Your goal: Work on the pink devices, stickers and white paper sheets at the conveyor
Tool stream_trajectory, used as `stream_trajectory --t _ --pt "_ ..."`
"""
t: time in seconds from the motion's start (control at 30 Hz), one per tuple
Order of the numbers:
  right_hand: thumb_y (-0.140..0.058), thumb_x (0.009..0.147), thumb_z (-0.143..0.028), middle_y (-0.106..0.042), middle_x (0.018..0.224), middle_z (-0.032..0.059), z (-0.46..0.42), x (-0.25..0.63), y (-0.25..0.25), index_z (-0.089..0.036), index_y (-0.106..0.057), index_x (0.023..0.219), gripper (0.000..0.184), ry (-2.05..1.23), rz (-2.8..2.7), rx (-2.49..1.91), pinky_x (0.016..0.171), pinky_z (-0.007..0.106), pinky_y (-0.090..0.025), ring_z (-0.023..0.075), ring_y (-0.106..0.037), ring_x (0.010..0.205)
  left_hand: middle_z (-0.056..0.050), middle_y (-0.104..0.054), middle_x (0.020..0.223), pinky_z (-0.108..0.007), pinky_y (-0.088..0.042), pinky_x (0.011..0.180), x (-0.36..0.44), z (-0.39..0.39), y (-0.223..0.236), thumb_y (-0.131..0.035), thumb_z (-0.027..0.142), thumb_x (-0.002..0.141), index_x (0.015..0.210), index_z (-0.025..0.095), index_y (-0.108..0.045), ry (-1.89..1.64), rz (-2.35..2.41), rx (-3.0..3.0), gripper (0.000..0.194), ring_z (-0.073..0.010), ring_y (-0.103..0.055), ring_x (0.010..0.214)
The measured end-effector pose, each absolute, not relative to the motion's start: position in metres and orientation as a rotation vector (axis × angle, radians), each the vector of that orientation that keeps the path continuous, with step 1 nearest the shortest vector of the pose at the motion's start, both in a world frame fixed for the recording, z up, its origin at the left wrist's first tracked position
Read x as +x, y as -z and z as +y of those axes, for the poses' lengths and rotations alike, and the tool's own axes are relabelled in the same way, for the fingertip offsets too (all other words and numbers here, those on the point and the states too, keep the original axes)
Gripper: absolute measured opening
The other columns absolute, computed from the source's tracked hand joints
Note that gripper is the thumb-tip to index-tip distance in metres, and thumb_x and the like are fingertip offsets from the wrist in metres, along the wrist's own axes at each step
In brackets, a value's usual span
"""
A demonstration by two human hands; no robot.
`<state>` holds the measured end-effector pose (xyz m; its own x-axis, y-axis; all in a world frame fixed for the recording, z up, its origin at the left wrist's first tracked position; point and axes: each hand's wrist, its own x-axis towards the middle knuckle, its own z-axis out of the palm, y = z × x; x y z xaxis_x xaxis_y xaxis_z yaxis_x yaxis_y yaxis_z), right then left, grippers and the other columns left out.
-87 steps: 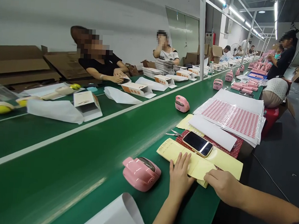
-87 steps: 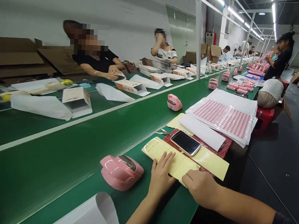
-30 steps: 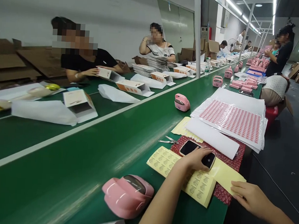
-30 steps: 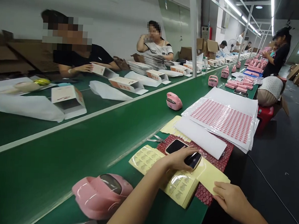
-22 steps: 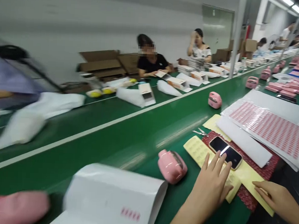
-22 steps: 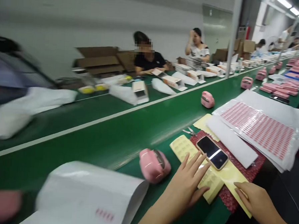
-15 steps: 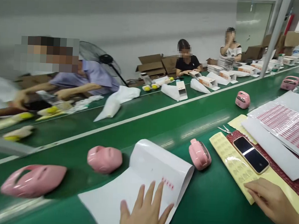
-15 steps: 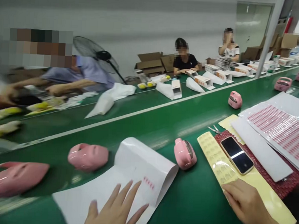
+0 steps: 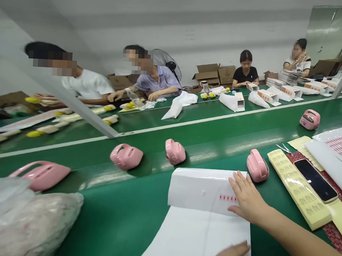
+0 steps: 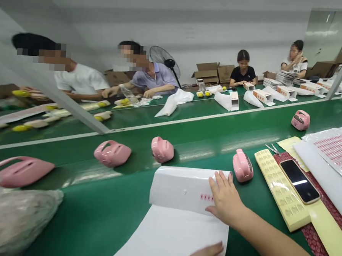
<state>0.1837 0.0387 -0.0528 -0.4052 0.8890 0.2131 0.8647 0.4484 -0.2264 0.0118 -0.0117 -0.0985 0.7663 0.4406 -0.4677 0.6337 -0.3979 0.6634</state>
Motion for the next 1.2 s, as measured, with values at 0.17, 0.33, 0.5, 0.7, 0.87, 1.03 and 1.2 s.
stream_trajectory --t 0.17,0.33,0.5,0.7,0.87,1.03,1.2 --pt "-0.065 0.073 -0.037 -0.028 0.137 0.0223 0.054 0.161 0.043 -0.005 -0.035 0.133 0.074 -0.116 -2.608 -1.463 0.103 0.056 -0.020 0.0327 -0.022 0.130 -0.011 -0.019 0.142 -0.059 0.000 0.102 0.013 -0.016 0.097 -0.043 0.072 0.069 0.135 0.024 -0.033 0.054 0.810 2.169 0.082 -0.0328 -0.008 0.133" --pt "-0.067 0.072 -0.031 -0.030 0.136 0.0228 0.070 0.149 0.055 -0.004 -0.044 0.127 0.065 -0.110 -2.732 -1.413 0.104 0.051 -0.025 0.0323 -0.024 0.129 -0.010 -0.026 0.141 -0.047 -0.007 0.109 0.038 -0.032 0.074 -0.042 0.068 0.074 0.133 0.020 -0.036 -0.019 0.649 1.956 0.076 -0.0240 -0.019 0.132" --pt "-0.065 0.071 -0.021 -0.036 0.133 0.0220 0.074 0.142 0.074 -0.002 -0.054 0.116 0.049 0.006 -2.731 -1.383 0.100 0.043 -0.035 0.0327 -0.032 0.125 -0.007 -0.027 0.141 -0.039 -0.018 0.111 0.015 -0.027 0.062 -0.041 0.042 0.082 0.125 0.019 -0.046 -0.161 1.172 1.964 0.049 -0.0195 -0.022 0.132" --pt "-0.052 0.077 -0.020 -0.047 0.125 0.0176 0.084 0.135 0.104 -0.008 -0.057 0.113 0.038 0.306 -2.497 -1.093 0.097 0.047 -0.036 0.0297 -0.041 0.119 -0.009 -0.011 0.145 -0.040 -0.004 0.112 -0.023 -0.020 0.047 -0.057 0.029 0.075 0.134 0.014 -0.032 0.124 1.457 1.850 0.066 -0.0191 -0.005 0.135" --pt "-0.041 0.083 -0.024 -0.052 0.118 0.0183 0.091 0.134 0.131 -0.008 -0.060 0.105 0.033 0.493 -2.329 -0.922 0.094 0.052 -0.033 0.0295 -0.045 0.112 -0.007 -0.024 0.142 -0.040 -0.007 0.112 -0.027 -0.030 0.052 -0.067 0.033 0.070 0.129 0.018 -0.041 -0.032 1.393 1.818 0.066 -0.0189 -0.012 0.134" --pt "-0.041 0.085 -0.026 -0.050 0.121 0.0155 0.087 0.136 0.146 -0.014 -0.063 0.097 0.027 0.386 -2.332 -0.881 0.095 0.051 -0.030 0.0279 -0.044 0.114 -0.006 -0.033 0.138 -0.030 -0.025 0.109 -0.033 -0.022 0.065 -0.057 0.032 0.078 0.125 0.019 -0.045 -0.167 1.582 1.876 0.051 -0.0147 -0.029 0.129" --pt "-0.048 0.083 -0.024 -0.053 0.118 0.0118 0.088 0.135 0.143 -0.018 -0.065 0.090 0.019 0.199 -2.296 -0.961 0.095 0.048 -0.033 0.0246 -0.046 0.113 -0.013 -0.022 0.142 -0.051 -0.012 0.109 -0.032 -0.003 0.080 -0.051 0.027 0.079 0.131 0.013 -0.039 -0.107 1.719 2.025 0.055 -0.0286 -0.012 0.133"
